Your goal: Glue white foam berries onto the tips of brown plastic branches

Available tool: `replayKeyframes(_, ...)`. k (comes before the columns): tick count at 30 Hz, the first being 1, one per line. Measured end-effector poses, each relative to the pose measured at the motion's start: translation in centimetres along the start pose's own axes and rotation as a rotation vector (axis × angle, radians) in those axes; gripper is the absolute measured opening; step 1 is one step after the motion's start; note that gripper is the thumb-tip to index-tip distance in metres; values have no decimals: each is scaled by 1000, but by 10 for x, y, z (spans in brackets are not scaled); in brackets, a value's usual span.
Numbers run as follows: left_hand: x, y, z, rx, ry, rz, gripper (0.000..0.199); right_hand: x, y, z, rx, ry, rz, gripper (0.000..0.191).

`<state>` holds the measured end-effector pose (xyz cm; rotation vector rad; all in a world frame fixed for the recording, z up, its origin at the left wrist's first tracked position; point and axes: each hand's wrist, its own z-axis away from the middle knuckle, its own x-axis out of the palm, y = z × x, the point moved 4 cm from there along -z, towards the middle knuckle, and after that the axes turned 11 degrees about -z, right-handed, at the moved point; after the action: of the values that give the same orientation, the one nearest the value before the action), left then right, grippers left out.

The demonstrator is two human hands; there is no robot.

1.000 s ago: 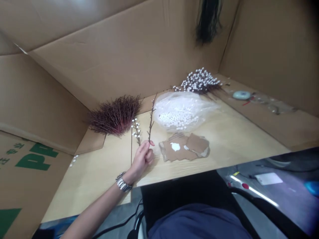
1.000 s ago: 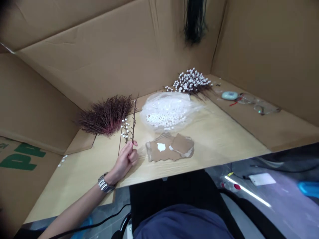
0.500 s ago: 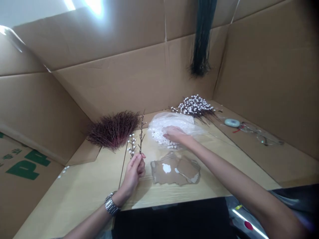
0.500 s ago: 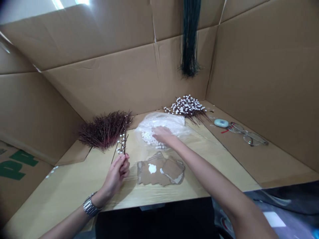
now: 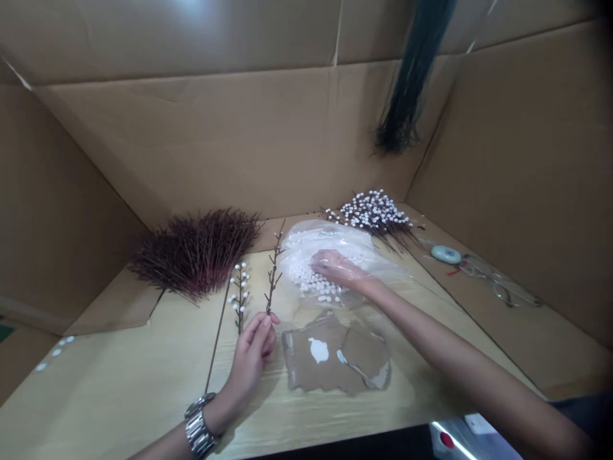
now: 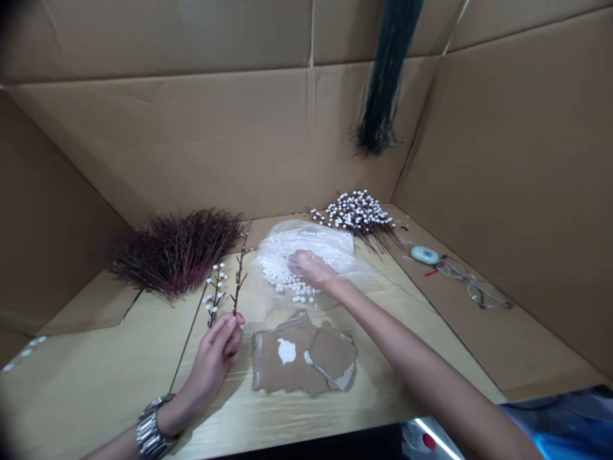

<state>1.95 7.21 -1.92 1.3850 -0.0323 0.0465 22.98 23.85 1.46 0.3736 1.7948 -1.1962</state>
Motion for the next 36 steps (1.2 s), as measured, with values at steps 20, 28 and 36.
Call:
replayKeyframes(20, -4, 2, 21, 144, 74, -185, 22, 42, -112, 152, 125, 530, -750, 17)
replayKeyframes(28, 5, 3, 25, 66, -77, -188, 29, 56, -124, 133, 157, 600, -806, 14)
replayKeyframes(36, 8, 7, 28, 68, -168, -195, 24, 53, -126, 130, 187, 701, -803, 17)
